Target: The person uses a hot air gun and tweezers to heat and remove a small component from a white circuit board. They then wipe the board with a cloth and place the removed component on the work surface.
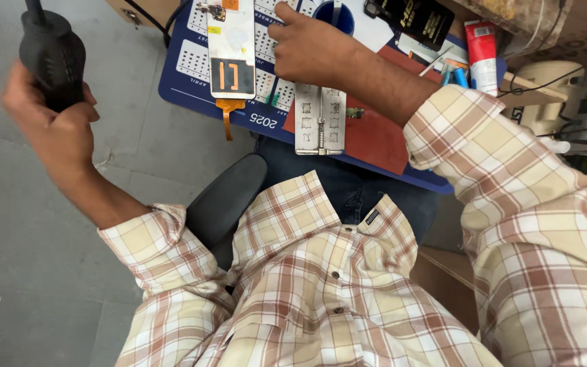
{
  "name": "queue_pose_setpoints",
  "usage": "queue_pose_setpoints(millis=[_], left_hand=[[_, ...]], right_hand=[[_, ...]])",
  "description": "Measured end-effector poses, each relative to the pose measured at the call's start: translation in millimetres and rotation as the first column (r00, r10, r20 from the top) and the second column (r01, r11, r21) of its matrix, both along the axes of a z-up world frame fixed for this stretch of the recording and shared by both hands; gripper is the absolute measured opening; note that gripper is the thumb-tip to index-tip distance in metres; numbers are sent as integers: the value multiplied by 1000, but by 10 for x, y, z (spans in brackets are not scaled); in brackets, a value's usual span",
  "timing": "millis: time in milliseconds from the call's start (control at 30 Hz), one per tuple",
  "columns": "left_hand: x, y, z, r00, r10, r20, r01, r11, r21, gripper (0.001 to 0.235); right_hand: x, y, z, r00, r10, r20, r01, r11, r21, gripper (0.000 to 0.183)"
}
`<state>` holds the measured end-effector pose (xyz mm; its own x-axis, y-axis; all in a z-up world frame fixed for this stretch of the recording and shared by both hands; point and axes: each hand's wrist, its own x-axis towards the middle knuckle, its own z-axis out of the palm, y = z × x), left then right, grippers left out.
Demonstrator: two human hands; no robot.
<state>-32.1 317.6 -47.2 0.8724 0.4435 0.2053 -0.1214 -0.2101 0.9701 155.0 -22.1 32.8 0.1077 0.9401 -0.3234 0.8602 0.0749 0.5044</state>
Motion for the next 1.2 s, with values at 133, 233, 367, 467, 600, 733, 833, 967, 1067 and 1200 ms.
queue_pose_setpoints(millis=[133, 233, 367, 467, 600, 733, 833, 967, 1067, 1200], left_hand=[[5, -21, 22, 1000, -10, 17, 9, 998, 65, 46], [-12, -31, 61, 1000, -20, -13, 21, 996, 90, 48], [-20, -85, 135, 1000, 16, -26, -16, 1000, 3, 50], [-49, -108, 185, 999, 2, -47, 0, 999, 37, 50], [-46, -146, 192, 998, 8, -59, -9, 1000, -11, 51], [-85, -95, 149, 999, -21, -35, 21, 1000, -16, 48], [-102, -60, 74, 998, 9, -69, -12, 999, -44, 55], [-117, -7, -35, 999, -28, -28, 26, 997, -73, 54], [-132, 35, -80, 998, -60, -24, 58, 994, -95, 47], [-126, 50, -94, 993, -113, 14, 113, 966, -232, 48]], right_hand=[[27, 51, 44, 997, 80, 24, -78, 995, -59, 17], [-8, 115, 73, 992, 123, 18, -119, 982, -145, 16], [-8, 203, 142, 980, 195, -39, -198, 946, -255, 18], [16, 247, 203, 966, 257, -38, -255, 908, -334, 16], [53, 235, 240, 973, 225, -46, -229, 927, -296, 11], [81, 255, 171, 988, 138, -66, -147, 977, -155, 13], [134, 179, 100, 989, 142, -47, -147, 983, -106, 12], [151, 156, -31, 993, 91, -76, -97, 992, -79, 15], [153, 208, -120, 993, 39, -109, -45, 997, -58, 13], [145, 311, -121, 972, -4, -235, 19, 998, 63, 10]])
